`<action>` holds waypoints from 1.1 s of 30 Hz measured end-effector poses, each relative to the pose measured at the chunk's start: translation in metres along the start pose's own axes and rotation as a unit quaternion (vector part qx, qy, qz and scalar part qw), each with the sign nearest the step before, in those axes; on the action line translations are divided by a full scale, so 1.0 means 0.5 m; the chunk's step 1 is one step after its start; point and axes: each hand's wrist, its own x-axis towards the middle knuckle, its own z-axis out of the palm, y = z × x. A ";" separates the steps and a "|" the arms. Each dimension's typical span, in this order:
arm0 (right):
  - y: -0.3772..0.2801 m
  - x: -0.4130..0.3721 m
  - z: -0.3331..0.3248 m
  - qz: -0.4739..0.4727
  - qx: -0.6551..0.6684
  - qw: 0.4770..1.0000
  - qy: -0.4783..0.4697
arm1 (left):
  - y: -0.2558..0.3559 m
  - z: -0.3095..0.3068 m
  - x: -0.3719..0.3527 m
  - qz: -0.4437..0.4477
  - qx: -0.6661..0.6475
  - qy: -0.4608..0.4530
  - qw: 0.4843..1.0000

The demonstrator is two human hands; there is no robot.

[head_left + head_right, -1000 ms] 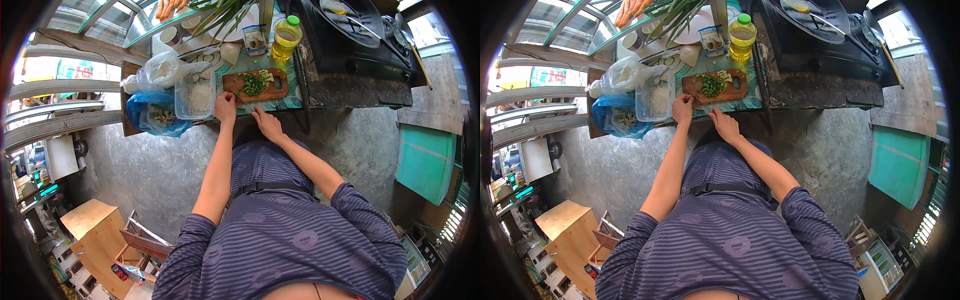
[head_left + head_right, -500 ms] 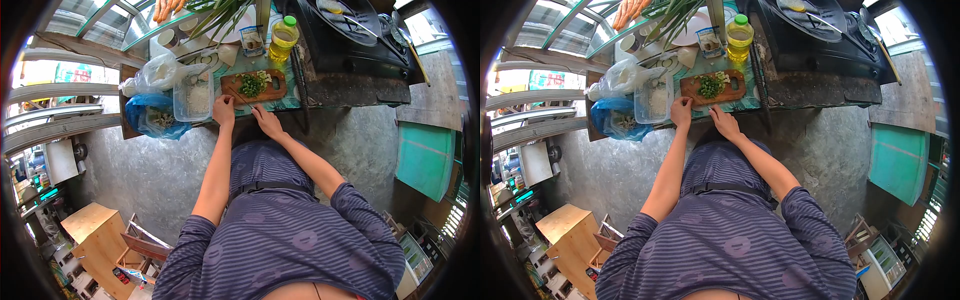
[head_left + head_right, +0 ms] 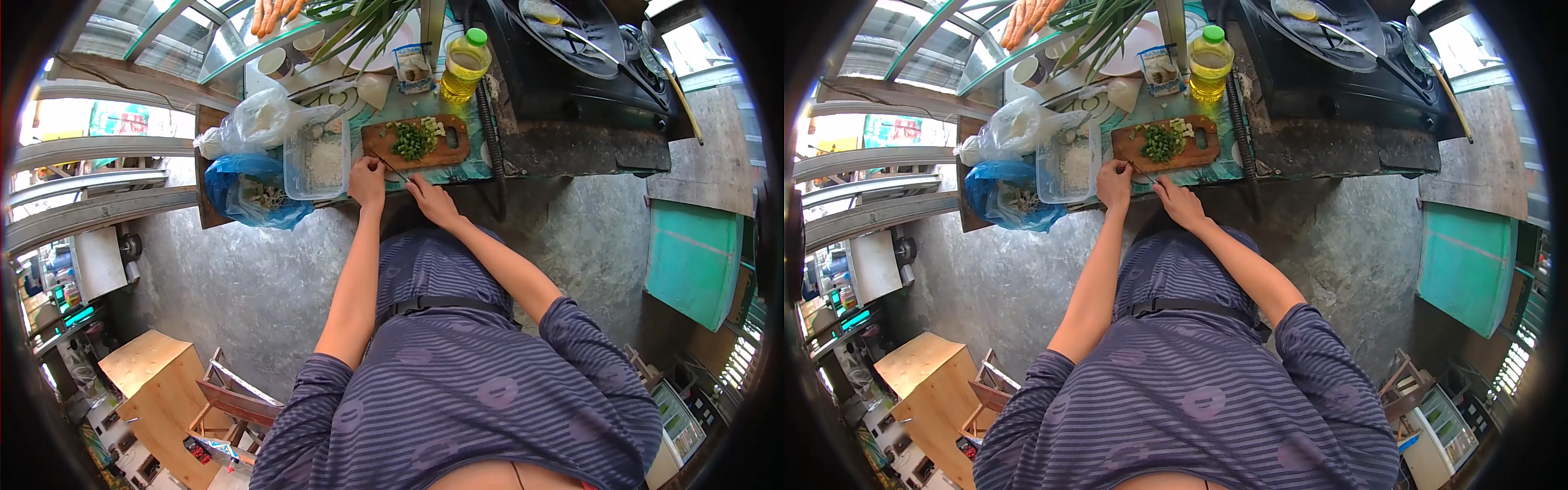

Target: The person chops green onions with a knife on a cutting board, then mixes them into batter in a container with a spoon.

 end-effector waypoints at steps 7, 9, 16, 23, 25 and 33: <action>0.007 0.015 0.003 0.002 -0.002 1.000 -0.025 | -0.001 -0.009 0.005 0.014 -0.010 -0.011 1.000; 0.005 0.017 0.003 -0.008 -0.030 0.999 -0.013 | 0.003 -0.009 0.007 0.016 -0.005 -0.013 1.000; -0.003 -0.011 -0.024 0.000 -0.108 0.994 -0.010 | 0.012 -0.017 0.002 -0.023 -0.021 -0.027 0.999; 0.051 0.027 -0.029 -0.053 0.053 0.994 0.083 | 0.013 -0.001 0.004 -0.008 -0.025 -0.031 0.999; 0.028 0.019 -0.057 0.020 0.141 0.989 0.036 | 0.014 0.008 0.011 0.021 -0.044 -0.034 0.998; -0.024 -0.007 -0.133 0.190 0.379 0.897 -0.124 | 0.084 -0.001 0.017 -0.190 -0.362 -0.260 0.875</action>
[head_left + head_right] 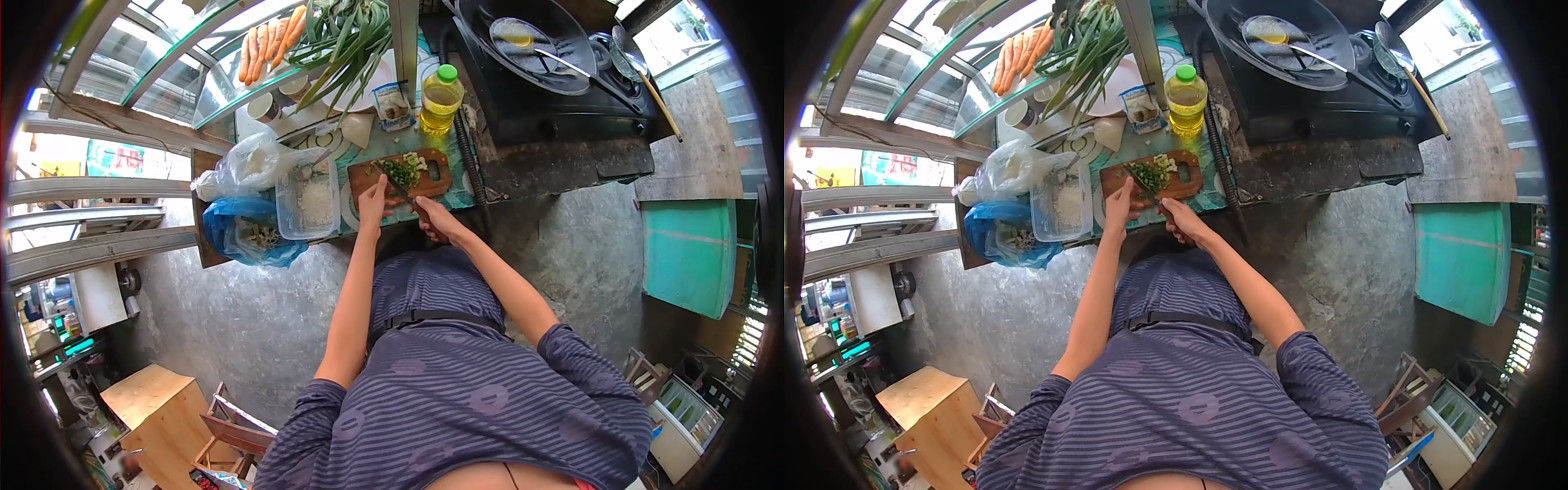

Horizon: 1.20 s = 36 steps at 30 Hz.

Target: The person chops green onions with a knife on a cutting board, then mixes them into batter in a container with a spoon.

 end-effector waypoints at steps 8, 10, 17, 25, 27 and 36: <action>-0.024 -0.026 -0.020 0.025 0.043 0.999 -0.014 | -0.002 -0.002 0.038 -0.063 -0.193 0.025 0.979; -0.023 -0.035 -0.034 -0.003 0.047 0.998 0.046 | -0.011 -0.017 0.051 -0.031 -0.153 0.040 0.987; 0.062 -0.002 -0.167 -0.155 -0.075 0.910 0.377 | -0.001 -0.036 0.029 0.078 0.086 0.078 0.990; 0.046 0.023 -0.224 -0.192 -0.279 0.835 0.434 | -0.041 -0.036 0.030 0.237 0.255 0.152 0.925; 0.038 0.042 -0.212 -0.173 -0.281 0.840 0.430 | -0.032 -0.041 0.016 0.231 0.233 0.144 0.934; -0.001 0.037 -0.142 -0.154 -0.506 0.668 0.524 | -0.059 -0.086 -0.042 0.196 0.219 0.155 0.943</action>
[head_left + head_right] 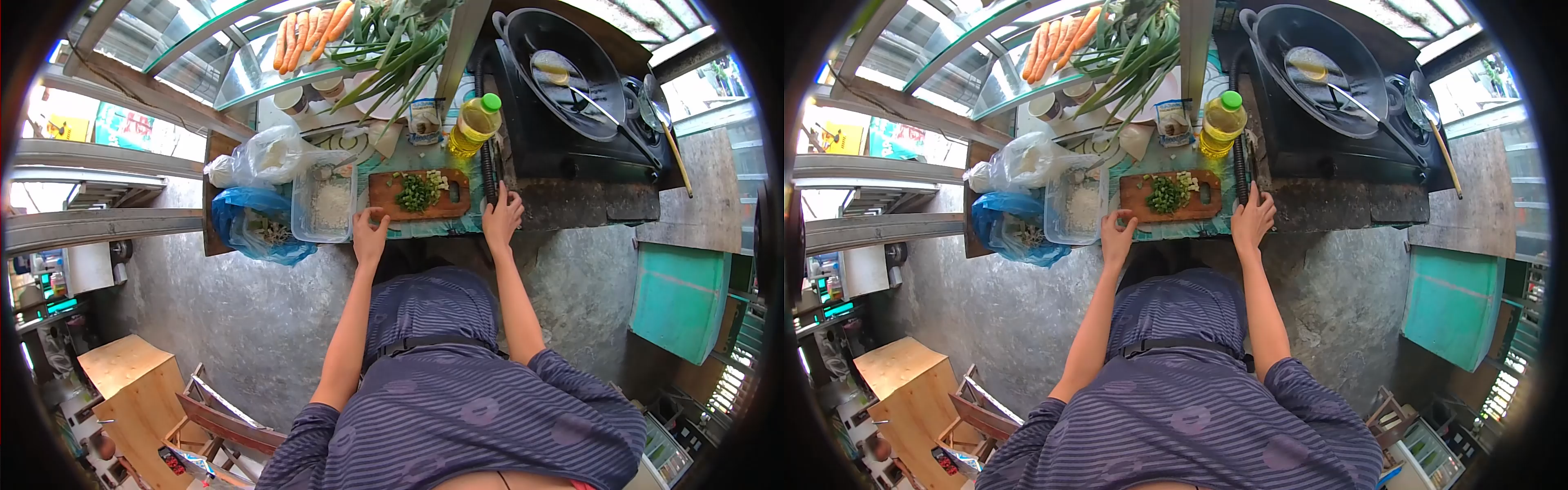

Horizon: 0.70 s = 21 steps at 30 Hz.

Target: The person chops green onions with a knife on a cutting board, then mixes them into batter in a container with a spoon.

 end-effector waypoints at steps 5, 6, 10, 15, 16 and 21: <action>-0.019 0.000 0.005 -0.068 0.178 0.978 -0.090 | -0.020 -0.016 -0.016 0.005 0.036 -0.024 0.999; -0.023 0.000 0.019 -0.047 0.209 0.967 -0.139 | -0.029 -0.014 -0.018 -0.001 0.038 -0.034 0.999; -0.049 0.025 0.059 0.045 0.170 0.959 -0.224 | -0.077 0.007 0.005 -0.003 0.014 -0.067 0.998; -0.076 0.046 0.079 0.078 0.111 0.963 -0.234 | -0.079 0.017 0.032 -0.058 -0.028 -0.116 0.991; -0.079 0.049 0.076 0.074 0.099 0.966 -0.229 | -0.068 0.013 0.034 -0.072 -0.026 -0.121 0.990; -0.089 0.062 0.043 0.091 0.128 0.949 -0.272 | -0.037 -0.001 0.037 -0.099 -0.034 -0.155 0.982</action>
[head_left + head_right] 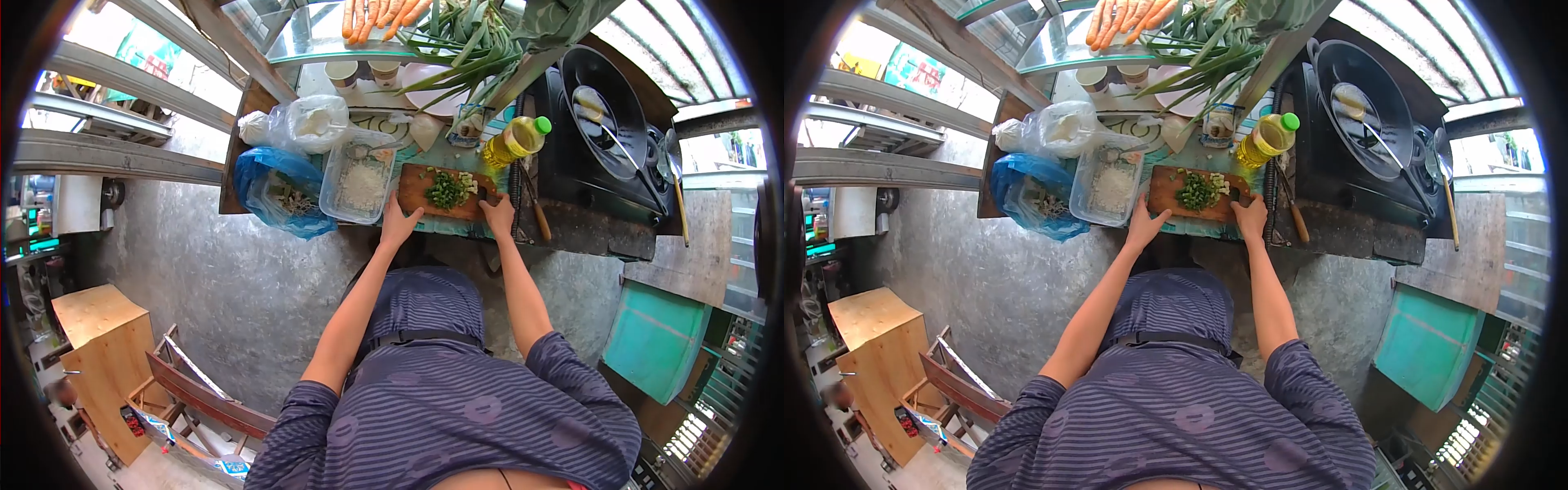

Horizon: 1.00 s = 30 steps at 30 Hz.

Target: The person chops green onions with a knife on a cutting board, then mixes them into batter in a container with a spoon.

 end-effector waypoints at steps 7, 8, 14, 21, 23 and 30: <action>0.019 -0.038 0.012 0.039 0.386 0.921 -0.036 | 0.017 -0.002 -0.006 -0.029 -0.070 0.006 0.997; 0.029 -0.036 0.014 0.023 0.409 0.911 -0.042 | 0.014 0.001 -0.007 -0.027 -0.070 0.006 0.997; 0.082 -0.036 -0.008 -0.021 0.477 0.879 -0.004 | 0.059 -0.015 -0.080 -0.005 -0.138 -0.036 0.990; -0.037 -0.119 -0.110 -0.110 0.461 0.880 -0.036 | 0.087 -0.118 -0.173 0.051 -0.218 -0.035 0.974; -0.070 -0.123 -0.097 -0.115 0.466 0.876 -0.048 | 0.069 -0.139 -0.178 0.068 -0.241 0.008 0.968; -0.193 -0.127 -0.032 -0.146 0.428 0.890 -0.063 | 0.035 -0.212 -0.168 0.063 -0.263 0.116 0.956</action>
